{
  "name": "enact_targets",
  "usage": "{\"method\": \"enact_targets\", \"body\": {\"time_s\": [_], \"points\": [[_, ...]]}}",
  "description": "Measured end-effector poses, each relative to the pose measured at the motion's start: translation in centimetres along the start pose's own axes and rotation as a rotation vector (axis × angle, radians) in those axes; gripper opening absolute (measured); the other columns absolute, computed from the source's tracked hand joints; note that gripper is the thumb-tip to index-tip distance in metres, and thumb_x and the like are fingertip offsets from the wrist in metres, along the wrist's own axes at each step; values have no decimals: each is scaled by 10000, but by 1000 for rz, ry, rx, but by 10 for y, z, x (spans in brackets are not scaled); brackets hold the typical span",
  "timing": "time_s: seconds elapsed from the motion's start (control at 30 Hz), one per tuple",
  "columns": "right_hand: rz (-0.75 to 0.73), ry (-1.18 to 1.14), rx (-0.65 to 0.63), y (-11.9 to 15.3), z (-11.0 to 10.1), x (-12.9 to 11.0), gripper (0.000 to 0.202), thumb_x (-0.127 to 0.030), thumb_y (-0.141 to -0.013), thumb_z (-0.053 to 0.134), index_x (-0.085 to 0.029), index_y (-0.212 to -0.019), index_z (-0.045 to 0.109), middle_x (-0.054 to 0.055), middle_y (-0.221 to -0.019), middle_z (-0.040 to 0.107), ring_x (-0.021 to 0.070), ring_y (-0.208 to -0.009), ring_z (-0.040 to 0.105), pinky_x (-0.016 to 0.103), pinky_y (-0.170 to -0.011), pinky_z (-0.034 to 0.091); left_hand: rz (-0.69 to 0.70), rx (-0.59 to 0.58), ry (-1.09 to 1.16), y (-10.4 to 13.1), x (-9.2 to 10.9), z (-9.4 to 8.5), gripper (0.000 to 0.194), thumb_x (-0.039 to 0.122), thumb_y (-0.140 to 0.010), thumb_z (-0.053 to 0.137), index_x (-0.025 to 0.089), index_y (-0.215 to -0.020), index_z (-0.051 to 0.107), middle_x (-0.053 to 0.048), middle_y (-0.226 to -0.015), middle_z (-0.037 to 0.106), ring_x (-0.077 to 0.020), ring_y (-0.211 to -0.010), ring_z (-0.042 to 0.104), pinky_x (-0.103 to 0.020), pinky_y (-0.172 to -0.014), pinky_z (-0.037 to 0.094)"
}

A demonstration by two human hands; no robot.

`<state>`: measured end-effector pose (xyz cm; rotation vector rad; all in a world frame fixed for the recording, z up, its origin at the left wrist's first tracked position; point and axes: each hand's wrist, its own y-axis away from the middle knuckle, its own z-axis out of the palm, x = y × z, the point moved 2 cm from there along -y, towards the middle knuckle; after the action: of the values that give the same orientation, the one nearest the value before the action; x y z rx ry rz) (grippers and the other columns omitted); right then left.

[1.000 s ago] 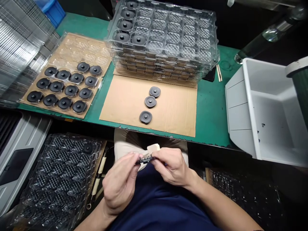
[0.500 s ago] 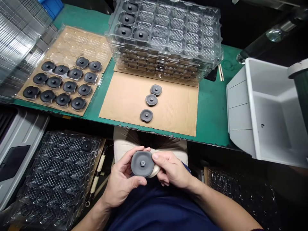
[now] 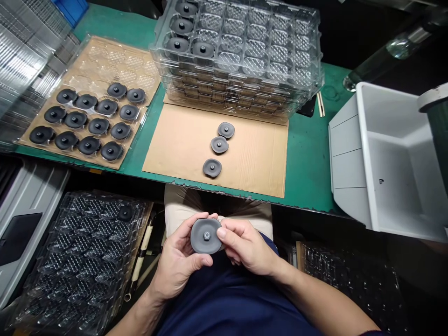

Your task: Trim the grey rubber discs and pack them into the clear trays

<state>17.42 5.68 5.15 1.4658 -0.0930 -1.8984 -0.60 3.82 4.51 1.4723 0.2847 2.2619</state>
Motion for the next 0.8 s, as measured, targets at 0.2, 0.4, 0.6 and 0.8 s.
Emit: {"method": "enact_targets", "body": {"time_s": [0.2,0.4,0.6,0.8], "points": [[-71,104,131,-3,7,7,445,-588,-1015,538,-191,-815,534,-46,-649,474,80,-524,394,197,-478,344,154,138,-215,8,-8,8,665,172,-721,920,309,-1328,685,-74,-1372,709,-259,-1287,654,-331,-1109,517],[-138,109,184,-3,20,7,341,-502,-1028,500,-185,-1083,617,-9,-825,555,104,-631,454,209,-552,411,171,244,-191,9,-19,12,665,202,-719,925,306,-1330,684,-76,-1383,703,-281,-1288,653,-354,-1096,535],[-161,114,113,-2,2,3,310,-484,-1020,541,-186,-1027,622,-39,-696,510,110,-588,459,227,-555,411,93,206,24,5,-19,3,707,275,-680,958,283,-1330,681,-108,-1401,689,-315,-1311,632,-358,-1085,538],[-331,389,646,-16,-72,-1,338,-466,-1050,477,-188,-1142,645,-40,-688,534,113,-579,505,235,-572,439,88,183,82,6,-18,-1,728,257,-691,953,262,-1358,661,-127,-1411,679,-319,-1345,604,-373,-1115,509]]}}
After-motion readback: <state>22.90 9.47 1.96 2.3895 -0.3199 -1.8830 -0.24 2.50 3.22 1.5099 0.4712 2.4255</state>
